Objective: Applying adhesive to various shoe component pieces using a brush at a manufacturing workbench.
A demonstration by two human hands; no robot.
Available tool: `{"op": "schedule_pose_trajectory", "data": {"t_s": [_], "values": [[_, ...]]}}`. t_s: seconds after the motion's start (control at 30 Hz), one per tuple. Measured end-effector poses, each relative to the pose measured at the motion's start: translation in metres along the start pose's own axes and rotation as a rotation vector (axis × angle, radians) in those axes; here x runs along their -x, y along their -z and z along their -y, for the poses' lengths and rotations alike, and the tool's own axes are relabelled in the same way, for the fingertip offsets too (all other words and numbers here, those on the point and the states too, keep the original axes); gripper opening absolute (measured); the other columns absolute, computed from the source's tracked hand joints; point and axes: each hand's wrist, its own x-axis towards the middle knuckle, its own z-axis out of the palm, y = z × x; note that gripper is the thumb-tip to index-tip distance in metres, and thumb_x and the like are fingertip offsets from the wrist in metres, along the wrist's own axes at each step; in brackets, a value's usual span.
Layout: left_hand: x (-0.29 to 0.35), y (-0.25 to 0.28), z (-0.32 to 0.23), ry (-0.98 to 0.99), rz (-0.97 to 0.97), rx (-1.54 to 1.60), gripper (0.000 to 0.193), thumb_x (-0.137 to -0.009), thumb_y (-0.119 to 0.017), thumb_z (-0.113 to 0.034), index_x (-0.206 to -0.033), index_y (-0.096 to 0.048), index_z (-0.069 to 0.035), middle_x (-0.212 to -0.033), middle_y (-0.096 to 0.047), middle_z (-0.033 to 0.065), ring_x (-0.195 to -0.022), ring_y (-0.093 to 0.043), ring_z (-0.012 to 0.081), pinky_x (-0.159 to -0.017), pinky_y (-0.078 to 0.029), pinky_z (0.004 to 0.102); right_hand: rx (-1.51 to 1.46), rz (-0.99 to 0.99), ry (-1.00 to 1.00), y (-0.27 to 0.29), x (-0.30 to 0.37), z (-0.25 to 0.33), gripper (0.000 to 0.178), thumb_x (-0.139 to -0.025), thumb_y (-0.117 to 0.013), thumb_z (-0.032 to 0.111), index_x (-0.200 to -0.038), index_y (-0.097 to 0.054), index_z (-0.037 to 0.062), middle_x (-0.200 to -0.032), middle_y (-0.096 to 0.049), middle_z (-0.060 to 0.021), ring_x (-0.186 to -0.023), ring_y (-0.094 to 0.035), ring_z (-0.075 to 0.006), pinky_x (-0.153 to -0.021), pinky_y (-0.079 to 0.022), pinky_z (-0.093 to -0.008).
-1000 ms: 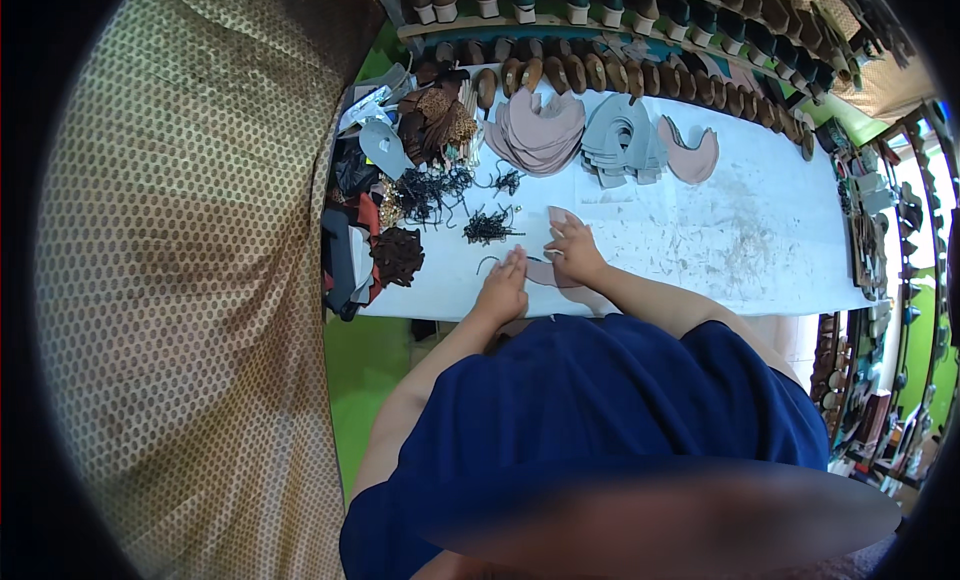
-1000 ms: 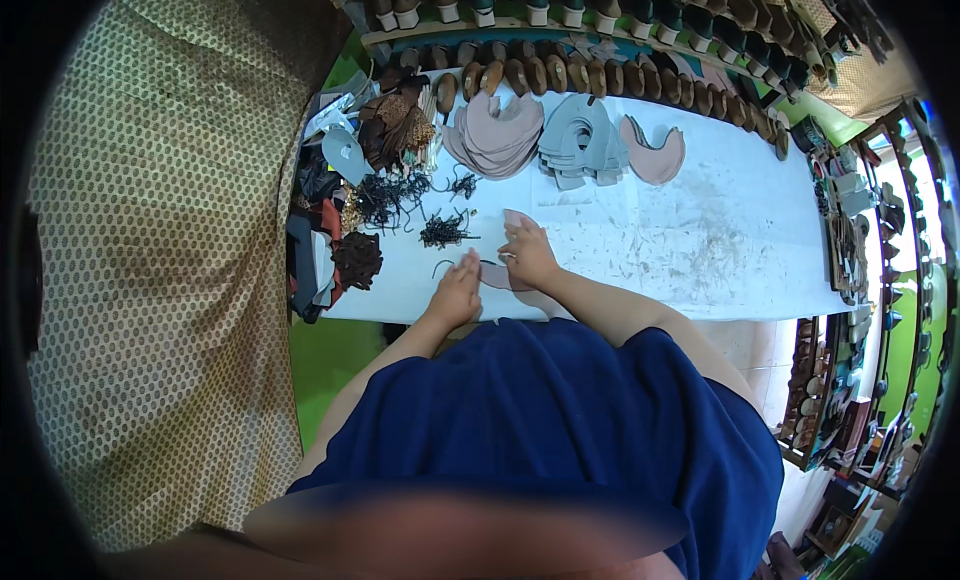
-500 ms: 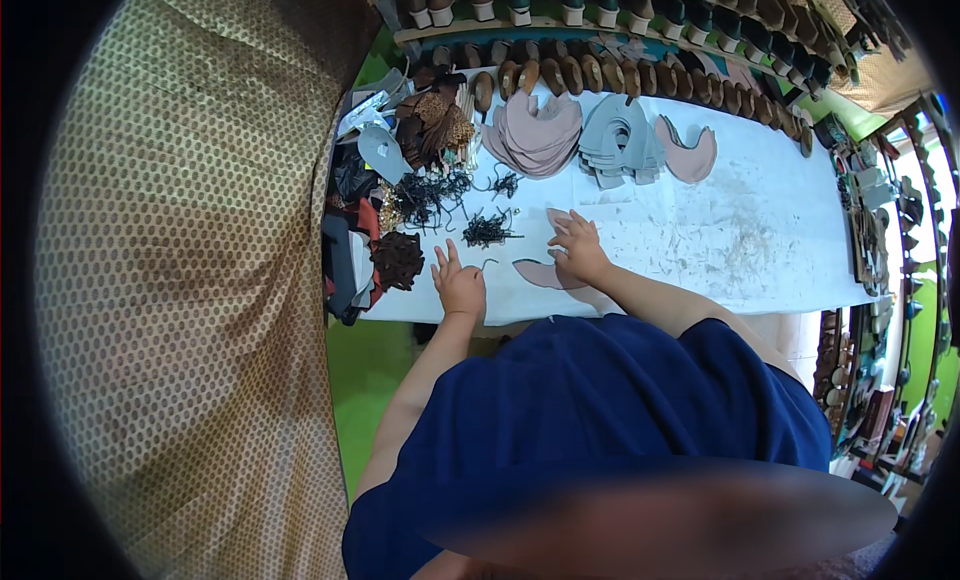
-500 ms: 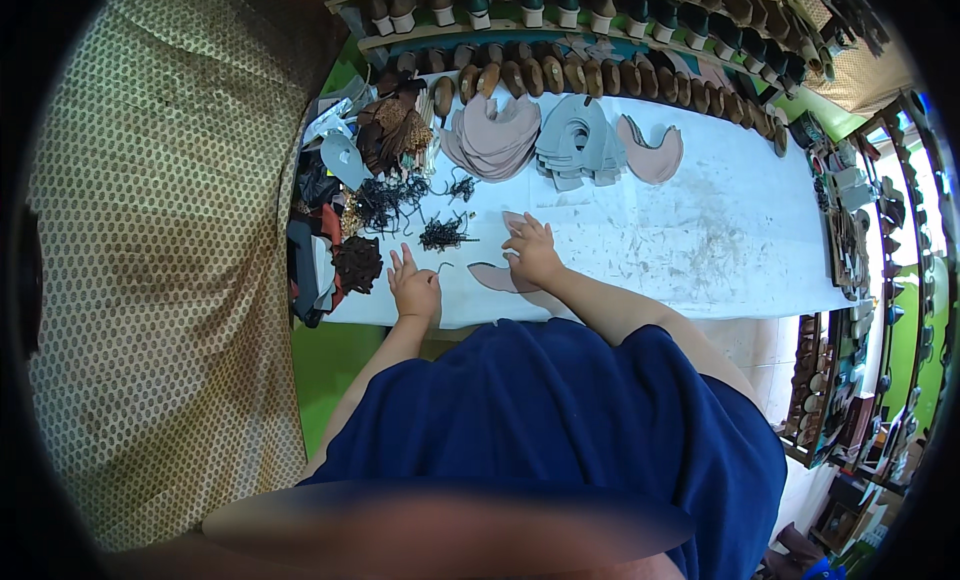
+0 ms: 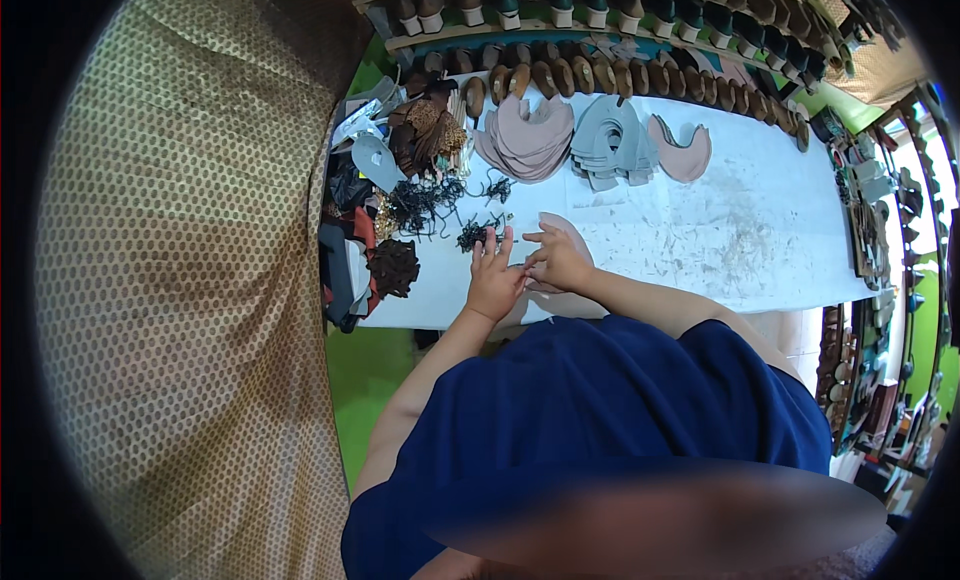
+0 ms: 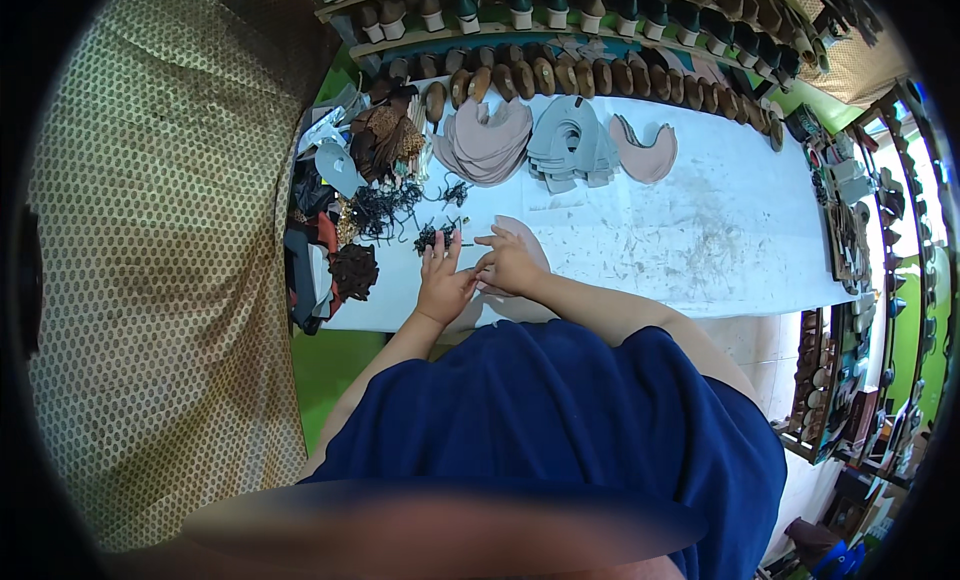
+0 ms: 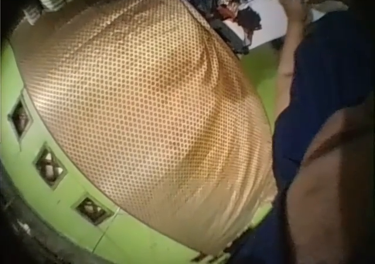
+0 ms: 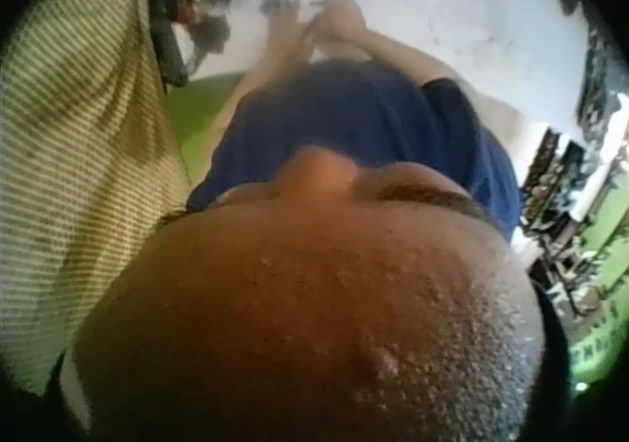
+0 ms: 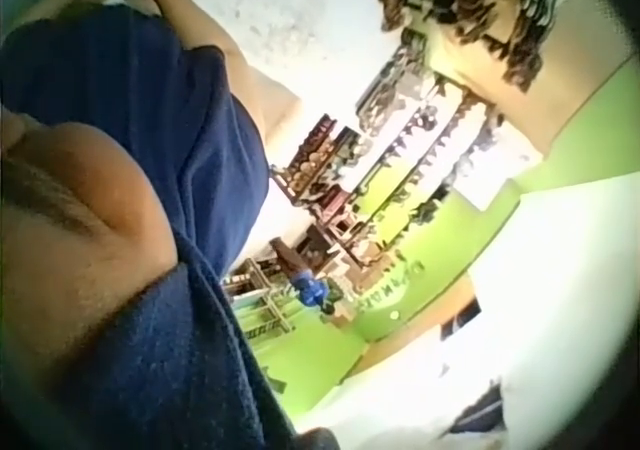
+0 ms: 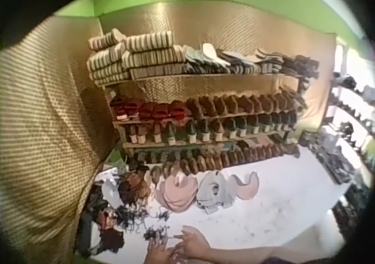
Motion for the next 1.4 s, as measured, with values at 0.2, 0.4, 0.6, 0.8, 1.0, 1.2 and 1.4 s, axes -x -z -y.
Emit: {"op": "schedule_pose_trajectory", "data": {"t_s": [0.2,0.4,0.6,0.8,1.0,1.2,1.4], "values": [[-0.005,-0.005,-0.009,-0.024,-0.006,0.053,0.014,-0.079,-0.075,-0.026,-0.087,-0.078,-0.015,-0.157,-0.031,0.0194,-0.144,-0.026,0.0464,-0.112,-0.026,0.0606,-0.095,-0.041,0.082,-0.010,0.004,-0.032,0.016,-0.073,-0.080,0.033,-0.084,-0.079,0.0223,-0.135,-0.061,-0.0071,-0.136,-0.040,-0.0431,-0.112,-0.032,-0.0550],[-0.012,-0.009,-0.017,-0.044,-0.027,0.091,0.014,-0.080,-0.075,-0.027,-0.084,-0.077,-0.014,-0.156,-0.034,0.0190,-0.143,-0.028,0.0461,-0.112,-0.027,0.0597,-0.108,-0.074,0.078,0.001,0.014,-0.037,0.014,-0.073,-0.077,0.025,-0.083,-0.077,0.0140,-0.122,-0.066,-0.0187,-0.124,-0.054,-0.0338,-0.114,-0.030,-0.0513],[-0.014,-0.014,-0.026,-0.067,-0.057,0.134,0.015,-0.081,-0.074,-0.029,-0.085,-0.078,-0.015,-0.155,-0.036,0.0186,-0.143,-0.030,0.0454,-0.112,-0.028,0.0589,-0.240,0.018,-0.049,0.009,0.023,-0.040,0.015,-0.073,-0.077,0.024,-0.085,-0.077,0.0137,-0.131,-0.061,-0.0203,-0.130,-0.048,-0.0355,-0.115,-0.027,-0.0506],[-0.015,-0.018,-0.026,-0.070,-0.057,0.148,0.015,-0.081,-0.074,-0.028,-0.089,-0.078,-0.016,-0.156,-0.034,0.0194,-0.144,-0.028,0.0450,-0.112,-0.028,0.0587,-0.266,0.053,0.034,0.021,0.024,-0.041,0.018,-0.074,-0.077,0.029,-0.083,-0.076,0.0132,-0.137,-0.056,-0.0231,-0.134,-0.044,-0.0373,-0.118,-0.022,-0.0512],[-0.011,-0.022,-0.015,0.037,0.000,0.172,0.042,-0.080,-0.073,-0.031,-0.119,-0.068,-0.017,-0.159,-0.026,0.0217,-0.146,-0.023,0.0456,-0.113,-0.024,0.0607,-0.270,0.041,-0.091,0.028,0.017,-0.049,0.012,-0.073,-0.074,0.021,-0.080,-0.075,0.0109,-0.132,-0.059,-0.0222,-0.134,-0.044,-0.0382,-0.117,-0.025,-0.0503],[0.030,-0.026,0.043,0.424,0.025,0.028,0.065,-0.084,-0.068,-0.034,-0.142,-0.049,-0.012,-0.162,-0.017,0.0224,-0.148,-0.016,0.0445,-0.116,-0.015,0.0601,-0.126,-0.137,-0.254,0.040,-0.004,-0.060,0.012,-0.070,-0.074,0.019,-0.077,-0.073,0.0084,-0.127,-0.063,-0.0216,-0.133,-0.040,-0.0512,-0.115,-0.028,-0.0520],[0.086,-0.023,0.099,0.602,0.080,-0.093,0.068,-0.087,-0.063,-0.029,-0.147,-0.041,-0.006,-0.161,-0.019,0.0209,-0.149,-0.015,0.0418,-0.119,-0.014,0.0557,0.026,-0.168,-0.143,0.024,-0.055,-0.063,0.013,-0.073,-0.073,0.021,-0.077,-0.074,0.0095,-0.127,-0.062,-0.0199,-0.135,-0.040,-0.0450,-0.116,-0.026,-0.0545]]}}
